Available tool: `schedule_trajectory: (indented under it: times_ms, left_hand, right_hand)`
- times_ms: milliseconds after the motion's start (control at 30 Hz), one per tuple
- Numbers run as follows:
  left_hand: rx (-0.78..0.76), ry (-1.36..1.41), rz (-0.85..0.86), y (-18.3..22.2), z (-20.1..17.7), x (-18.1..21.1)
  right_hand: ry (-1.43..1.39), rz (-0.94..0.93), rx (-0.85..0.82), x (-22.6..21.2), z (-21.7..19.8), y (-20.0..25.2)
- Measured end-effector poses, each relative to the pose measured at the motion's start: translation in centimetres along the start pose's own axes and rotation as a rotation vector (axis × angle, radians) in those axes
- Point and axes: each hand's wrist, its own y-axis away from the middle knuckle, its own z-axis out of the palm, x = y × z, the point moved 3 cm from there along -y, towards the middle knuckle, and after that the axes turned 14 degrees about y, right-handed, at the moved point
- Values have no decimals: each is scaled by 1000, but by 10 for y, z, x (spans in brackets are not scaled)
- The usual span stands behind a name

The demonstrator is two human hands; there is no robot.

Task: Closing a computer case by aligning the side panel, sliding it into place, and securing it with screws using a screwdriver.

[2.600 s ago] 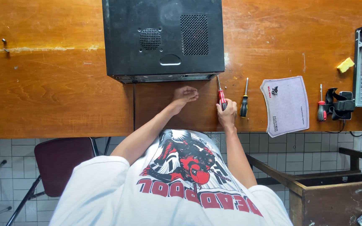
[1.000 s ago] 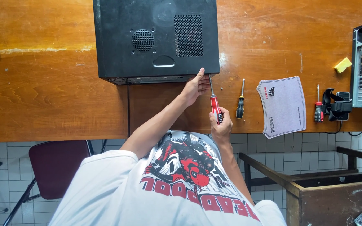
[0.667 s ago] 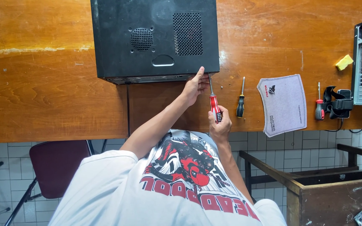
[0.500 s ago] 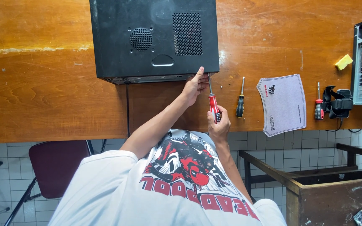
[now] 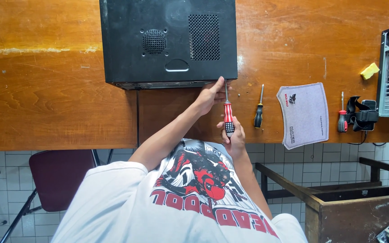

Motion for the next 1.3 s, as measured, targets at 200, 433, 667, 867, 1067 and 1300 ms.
schedule_trajectory:
  times_ms: [200,433,667,867,1067,1300]
  left_hand:
    - [-99,-101,-45,12,5,-1]
    - [38,-160,-3,-10,-8,-18]
    - [-11,-83,10,2,-7,-14]
    - [-108,-71,-2,6,-5,-6]
    - [15,-72,38,-8,-12,-20]
    - [-62,52,-11,13,11,5]
  right_hand:
    - [5,77,19,2,-4,-1]
    - [897,-162,385,-25,-2,19]
    - [-51,112,12,1,6,6]
    - [140,63,23,-1,-7,1]
    - [782,-103,298,-27,-2,18]
    - [-6,91,-46,-7,4,8]
